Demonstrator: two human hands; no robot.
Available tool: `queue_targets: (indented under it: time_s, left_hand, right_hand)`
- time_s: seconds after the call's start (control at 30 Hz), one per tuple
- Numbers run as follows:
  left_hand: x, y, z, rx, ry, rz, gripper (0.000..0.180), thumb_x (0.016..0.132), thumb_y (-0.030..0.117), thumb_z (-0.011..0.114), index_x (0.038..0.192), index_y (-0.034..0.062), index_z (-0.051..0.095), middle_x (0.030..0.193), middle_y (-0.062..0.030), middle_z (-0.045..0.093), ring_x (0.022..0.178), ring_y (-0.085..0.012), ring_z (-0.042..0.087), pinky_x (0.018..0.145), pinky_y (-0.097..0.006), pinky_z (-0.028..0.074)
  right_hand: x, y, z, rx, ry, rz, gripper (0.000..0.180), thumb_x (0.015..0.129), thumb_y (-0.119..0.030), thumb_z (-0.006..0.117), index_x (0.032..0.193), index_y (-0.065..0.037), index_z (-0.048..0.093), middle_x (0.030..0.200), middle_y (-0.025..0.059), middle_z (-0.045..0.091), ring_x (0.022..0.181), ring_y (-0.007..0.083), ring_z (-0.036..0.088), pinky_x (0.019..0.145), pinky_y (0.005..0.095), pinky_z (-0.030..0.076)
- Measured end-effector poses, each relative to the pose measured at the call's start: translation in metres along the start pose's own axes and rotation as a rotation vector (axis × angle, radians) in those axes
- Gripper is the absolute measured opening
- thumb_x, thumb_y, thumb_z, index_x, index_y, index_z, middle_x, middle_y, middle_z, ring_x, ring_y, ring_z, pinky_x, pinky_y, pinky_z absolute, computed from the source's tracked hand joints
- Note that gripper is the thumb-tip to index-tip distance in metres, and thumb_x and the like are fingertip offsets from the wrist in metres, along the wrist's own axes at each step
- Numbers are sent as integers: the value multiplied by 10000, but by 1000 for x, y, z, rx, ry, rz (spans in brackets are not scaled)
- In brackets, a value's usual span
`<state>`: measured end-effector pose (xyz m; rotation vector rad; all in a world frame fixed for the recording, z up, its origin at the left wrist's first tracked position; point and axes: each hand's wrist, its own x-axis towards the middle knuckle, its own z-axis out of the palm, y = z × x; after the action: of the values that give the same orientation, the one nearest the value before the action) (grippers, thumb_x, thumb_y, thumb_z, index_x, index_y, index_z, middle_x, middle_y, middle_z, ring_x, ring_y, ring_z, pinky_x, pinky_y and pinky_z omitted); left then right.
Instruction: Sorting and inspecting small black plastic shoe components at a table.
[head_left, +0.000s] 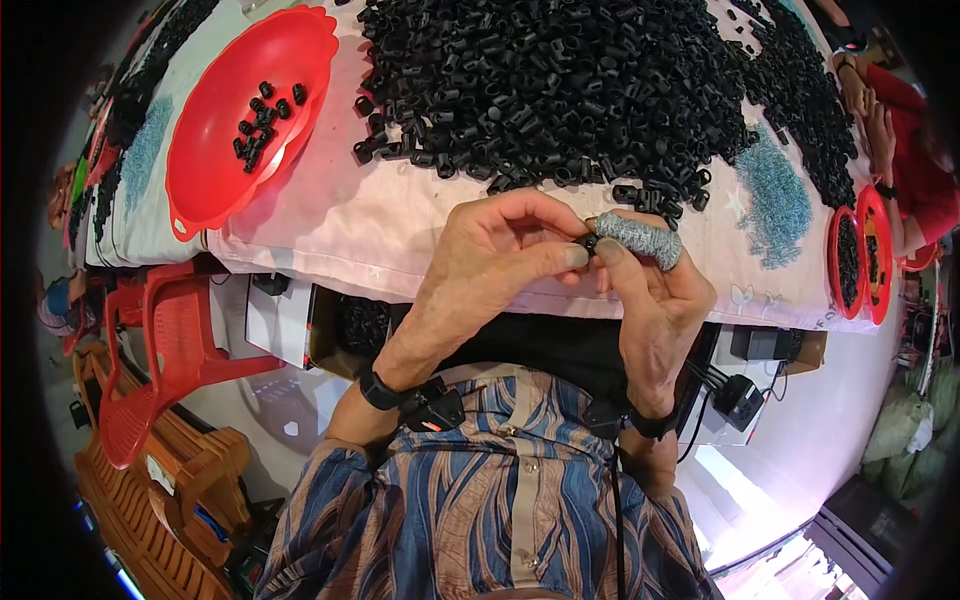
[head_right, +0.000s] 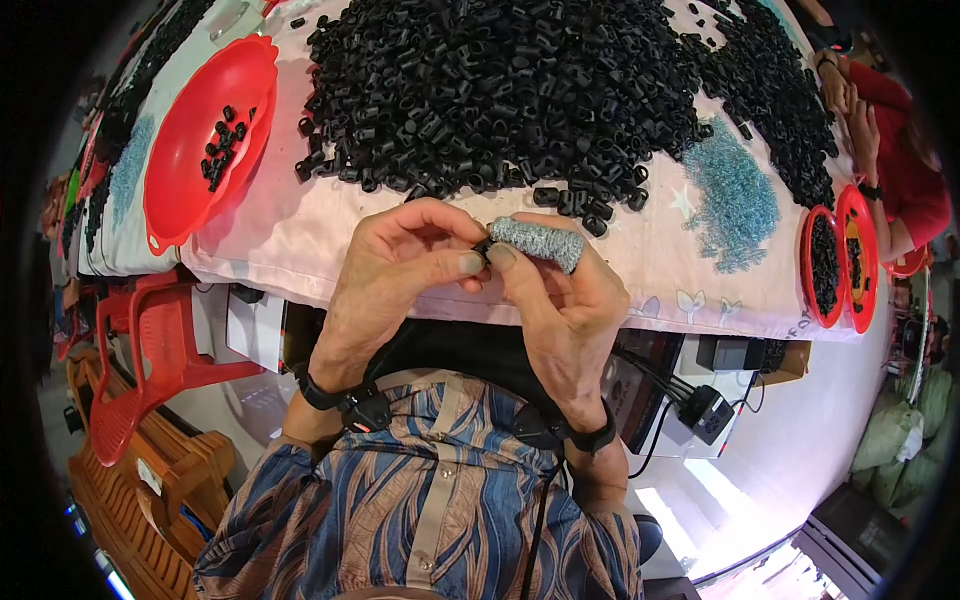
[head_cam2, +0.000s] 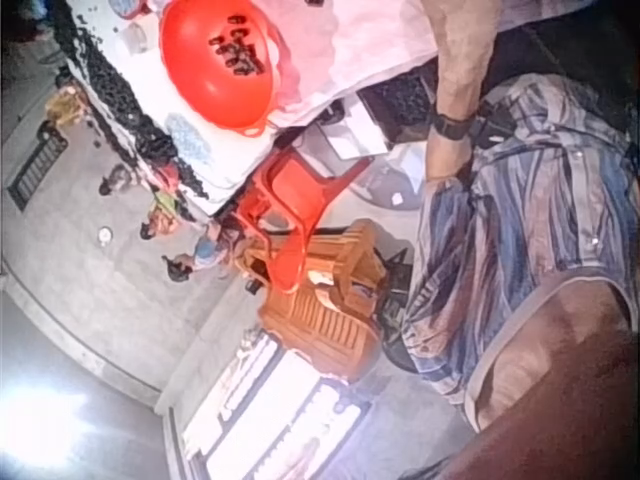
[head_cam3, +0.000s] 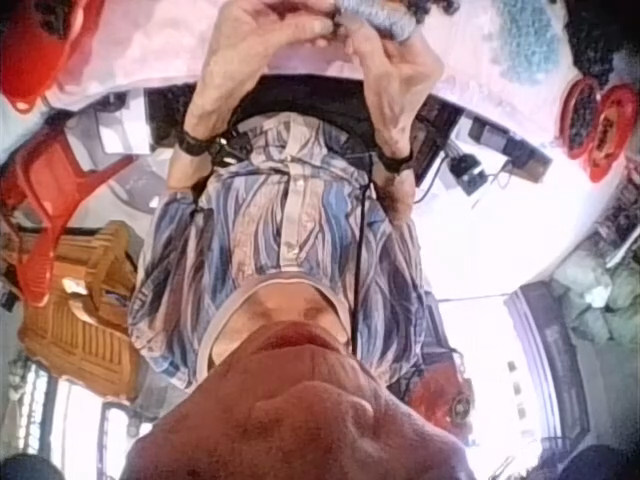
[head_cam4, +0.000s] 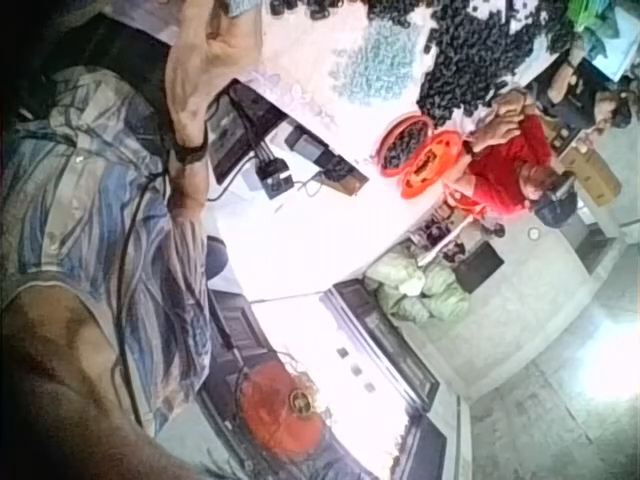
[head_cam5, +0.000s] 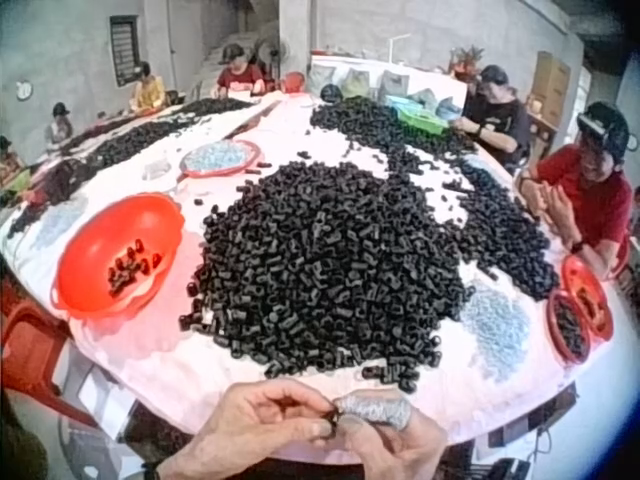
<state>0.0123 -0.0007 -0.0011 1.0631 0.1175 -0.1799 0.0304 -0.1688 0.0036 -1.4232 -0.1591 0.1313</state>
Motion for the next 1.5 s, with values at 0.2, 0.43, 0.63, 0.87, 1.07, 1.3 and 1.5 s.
queue_targets:
  time_s: [0.2, 0.43, 0.63, 0.87, 1.07, 1.3, 1.5]
  left_hand:
    - [0, -1, 2, 21, 8, 30, 201, 829, -66, 682, 1023, -39, 637, 960, -112, 663, 848, -149, 656, 773, -258, 555]
    - [1, -5, 4, 29, 20, 115, 187, 833, -65, 678, 1008, -23, 627, 952, -81, 657, 860, -129, 638, 788, -256, 538]
    - [0, 0, -3, 27, 69, 148, 183, 841, -44, 672, 1013, -12, 620, 946, -83, 659, 812, -128, 642, 730, -243, 521]
    - [-2, 6, -12, -55, 74, 137, 163, 854, -8, 670, 1005, -29, 614, 944, -98, 652, 815, -146, 644, 748, -264, 533]
    - [-2, 6, -10, -53, 92, 138, 166, 857, 3, 669, 1010, -34, 615, 945, -94, 653, 818, -138, 639, 758, -257, 537]
    - [-2, 4, -12, -47, 84, 146, 172, 856, 8, 672, 1012, -35, 616, 948, -91, 653, 827, -131, 635, 756, -253, 539]
    - [-1, 3, -12, -32, 84, 148, 172, 853, 24, 684, 1009, 1, 615, 922, -89, 648, 800, -149, 645, 718, -262, 524]
  right_hand:
    - [0, 0, 3, 111, 47, 39, 214, 881, 48, 653, 1091, 59, 617, 964, 90, 678, 858, 115, 640, 728, 239, 535]
    - [1, 3, 10, 143, 59, -11, 215, 878, 51, 651, 1089, 57, 609, 950, 95, 677, 842, 122, 649, 715, 224, 526]
    - [11, -4, 6, -203, -19, -117, 166, 852, 35, 673, 1016, 42, 655, 925, 69, 677, 774, 96, 628, 650, 210, 489]
    - [44, 10, 0, -985, 68, -650, 186, 724, 59, 685, 906, 21, 670, 922, 124, 674, 835, 279, 585, 696, 359, 495]
    - [51, 12, 0, -1142, -15, -698, 283, 749, 51, 699, 1024, -13, 692, 877, 103, 638, 806, 251, 575, 688, 339, 471]
    - [35, 6, -2, -994, -84, -637, 196, 706, 62, 695, 893, 42, 641, 896, 134, 624, 790, 297, 564, 657, 381, 472]
    - [24, 7, -5, -803, 39, -555, 199, 724, 72, 690, 919, 51, 659, 938, 138, 638, 820, 312, 608, 674, 378, 493]
